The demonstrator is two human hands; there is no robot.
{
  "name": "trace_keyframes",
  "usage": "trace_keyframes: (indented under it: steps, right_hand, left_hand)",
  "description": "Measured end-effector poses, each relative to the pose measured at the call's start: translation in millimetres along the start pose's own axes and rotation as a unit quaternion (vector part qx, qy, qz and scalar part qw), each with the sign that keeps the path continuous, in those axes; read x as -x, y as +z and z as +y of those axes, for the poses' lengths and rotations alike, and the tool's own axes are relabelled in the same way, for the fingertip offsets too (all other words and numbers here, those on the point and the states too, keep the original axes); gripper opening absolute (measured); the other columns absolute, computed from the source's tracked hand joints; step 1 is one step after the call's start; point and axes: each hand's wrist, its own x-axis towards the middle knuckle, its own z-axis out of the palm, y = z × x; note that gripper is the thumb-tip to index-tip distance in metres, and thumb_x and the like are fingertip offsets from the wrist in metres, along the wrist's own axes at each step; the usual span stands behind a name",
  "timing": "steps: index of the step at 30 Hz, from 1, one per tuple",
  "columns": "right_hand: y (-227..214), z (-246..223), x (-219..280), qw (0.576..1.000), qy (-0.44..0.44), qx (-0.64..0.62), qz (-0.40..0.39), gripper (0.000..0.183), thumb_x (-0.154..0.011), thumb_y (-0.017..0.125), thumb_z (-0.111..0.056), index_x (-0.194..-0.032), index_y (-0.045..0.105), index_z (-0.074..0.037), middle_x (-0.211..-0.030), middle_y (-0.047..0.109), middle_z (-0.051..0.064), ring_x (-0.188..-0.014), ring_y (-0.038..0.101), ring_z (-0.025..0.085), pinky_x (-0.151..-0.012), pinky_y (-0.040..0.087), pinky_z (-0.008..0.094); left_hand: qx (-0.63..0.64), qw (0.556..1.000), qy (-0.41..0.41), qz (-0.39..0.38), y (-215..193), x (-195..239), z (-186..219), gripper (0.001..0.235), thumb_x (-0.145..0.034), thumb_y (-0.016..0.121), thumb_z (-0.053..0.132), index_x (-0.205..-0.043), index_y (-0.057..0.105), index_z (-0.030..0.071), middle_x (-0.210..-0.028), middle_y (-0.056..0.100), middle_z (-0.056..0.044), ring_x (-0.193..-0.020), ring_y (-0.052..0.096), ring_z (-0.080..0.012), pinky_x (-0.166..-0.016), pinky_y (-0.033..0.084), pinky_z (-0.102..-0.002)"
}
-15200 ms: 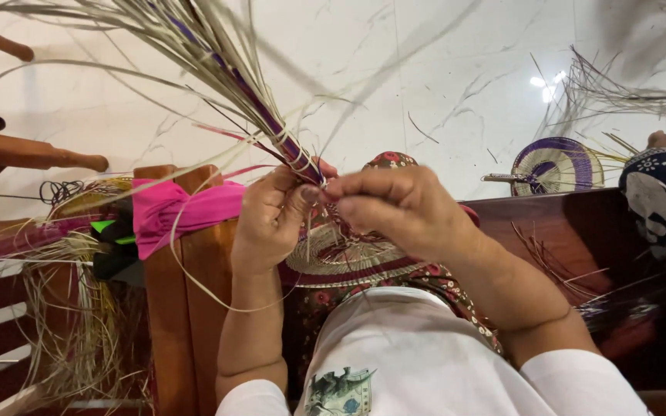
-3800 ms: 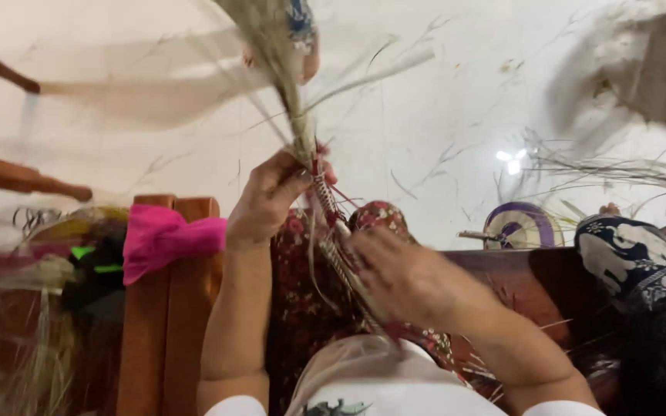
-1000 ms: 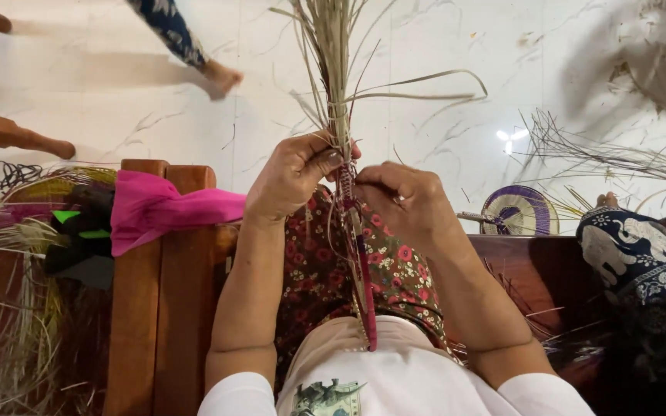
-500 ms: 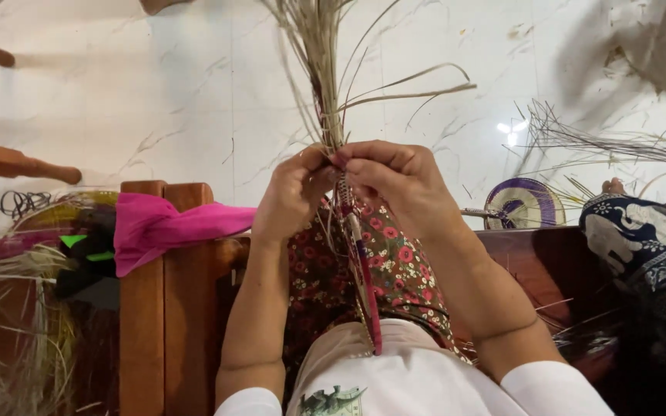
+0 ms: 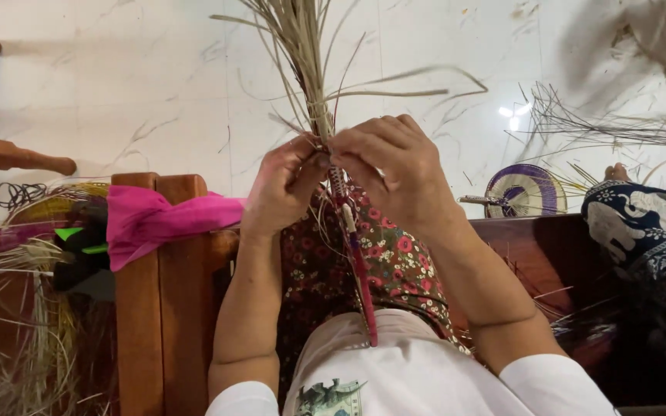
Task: The person weaves a basket by hand, wrapping thin strips of natural fiber around a bundle of upright reeds. They repeatedly pull and tighten the wrapping material to secure the structure while seated.
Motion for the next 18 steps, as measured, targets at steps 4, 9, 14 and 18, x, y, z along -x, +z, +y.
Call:
trace_keyframes:
  steps: [4,9,14,18]
  right_hand:
    - [9.0,-3.2,3.7,1.000,-0.021,0.008,-0.017,0.007,-0.098,0.068,0.001,-0.099,0.075,0.000,-0.083,0.073,0.015,-0.076,0.071,0.027,-0.076,0.055,0.038]
    - [28.0,-7.9,40.4,0.992,-0.096,0.078,-0.001,0.011,-0.095,0.068,-0.002,-0.092,0.077,-0.007,-0.087,0.075,0.012,-0.076,0.072,0.025,-0.071,0.054,0.034]
    - [24.5,12.8,53.6,0.995,-0.086,0.051,-0.002,0.013,-0.094,0.066,0.000,-0.096,0.077,-0.007,-0.095,0.076,0.011,-0.086,0.070,0.024,-0.075,0.052,0.035]
    - [19.5,10.6,37.6,0.999,0.034,-0.003,0.006,0.009,-0.095,0.071,-0.001,-0.103,0.074,-0.004,-0.099,0.072,0.012,-0.092,0.070,0.027,-0.076,0.051,0.035]
  left_hand:
    - [0.016,1.000,-0.018,0.001,-1.0,3.7,-20.3,0.023,-0.099,0.062,0.002,-0.077,0.061,0.001,-0.071,0.060,-0.013,-0.064,0.063,-0.0248,-0.062,0.052,-0.032]
    - [0.054,0.998,0.033,-0.009,-5.4,-7.7,21.1,0.027,-0.106,0.054,0.012,-0.086,0.064,-0.004,-0.076,0.062,-0.021,-0.067,0.062,-0.0288,-0.067,0.057,-0.037]
    - [0.031,0.998,0.047,0.009,-5.1,-3.5,28.4,0.030,-0.103,0.060,0.012,-0.078,0.065,-0.003,-0.075,0.063,-0.019,-0.066,0.063,-0.0270,-0.066,0.055,-0.038]
    - [-0.031,0.999,0.039,-0.009,-5.9,-6.6,52.6,0.029,-0.104,0.056,0.007,-0.081,0.065,-0.008,-0.076,0.063,-0.025,-0.068,0.065,-0.0368,-0.068,0.058,-0.044]
